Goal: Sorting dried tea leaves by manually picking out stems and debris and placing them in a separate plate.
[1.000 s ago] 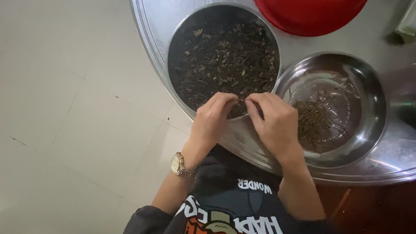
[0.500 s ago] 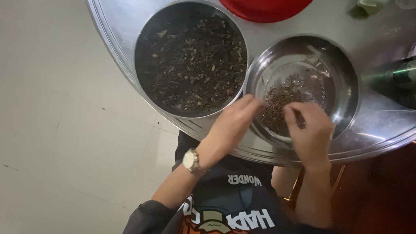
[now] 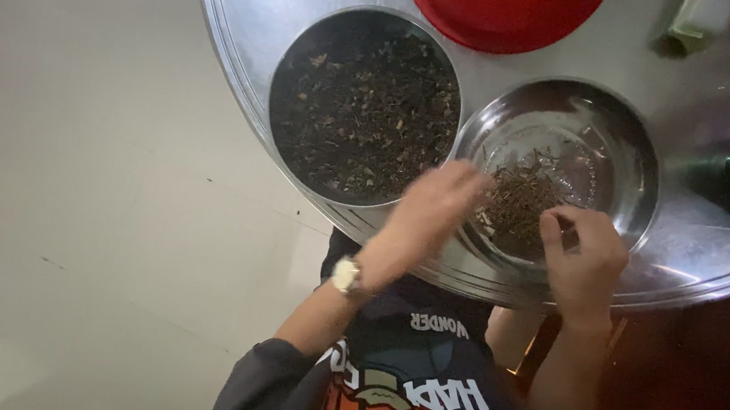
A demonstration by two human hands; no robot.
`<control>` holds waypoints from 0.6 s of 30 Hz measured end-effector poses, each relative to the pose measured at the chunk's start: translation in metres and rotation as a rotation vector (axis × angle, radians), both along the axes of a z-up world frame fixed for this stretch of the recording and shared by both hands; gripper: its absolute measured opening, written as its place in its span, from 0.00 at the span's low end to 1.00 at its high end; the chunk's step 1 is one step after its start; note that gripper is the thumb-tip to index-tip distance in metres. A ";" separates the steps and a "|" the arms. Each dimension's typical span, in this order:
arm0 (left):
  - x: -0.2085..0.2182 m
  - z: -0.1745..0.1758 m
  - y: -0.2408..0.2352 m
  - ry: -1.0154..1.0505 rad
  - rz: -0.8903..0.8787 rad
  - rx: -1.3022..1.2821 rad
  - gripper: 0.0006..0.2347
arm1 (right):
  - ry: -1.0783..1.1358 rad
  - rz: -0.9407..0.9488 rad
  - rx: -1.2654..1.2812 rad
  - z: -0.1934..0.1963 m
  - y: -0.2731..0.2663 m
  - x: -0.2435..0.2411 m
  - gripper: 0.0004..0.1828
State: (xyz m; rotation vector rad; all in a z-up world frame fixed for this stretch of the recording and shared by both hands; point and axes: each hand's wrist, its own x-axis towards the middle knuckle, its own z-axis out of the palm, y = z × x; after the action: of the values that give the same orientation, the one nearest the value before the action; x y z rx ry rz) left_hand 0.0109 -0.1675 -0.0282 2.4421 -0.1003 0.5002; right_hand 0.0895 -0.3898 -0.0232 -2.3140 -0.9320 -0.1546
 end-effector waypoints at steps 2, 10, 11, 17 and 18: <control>-0.017 -0.001 0.033 0.038 0.147 0.080 0.10 | 0.010 -0.030 -0.024 -0.011 0.000 -0.001 0.09; -0.074 0.030 0.114 0.428 0.592 0.531 0.12 | 0.035 -0.032 -0.016 -0.010 0.011 -0.004 0.06; -0.075 0.026 0.117 0.437 0.579 0.549 0.12 | 0.031 -0.011 -0.014 -0.011 0.012 -0.004 0.07; -0.068 0.024 0.120 0.478 0.562 0.577 0.08 | 0.026 0.011 -0.006 -0.006 0.018 -0.006 0.06; -0.066 0.022 0.120 0.474 0.556 0.585 0.09 | 0.025 0.015 -0.012 -0.003 0.018 -0.007 0.07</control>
State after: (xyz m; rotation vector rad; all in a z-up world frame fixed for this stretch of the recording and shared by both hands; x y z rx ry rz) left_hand -0.0556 -0.0471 -0.0058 3.0928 0.7440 0.1027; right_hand 0.0824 -0.3716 -0.0262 -2.3140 -0.9393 -0.1139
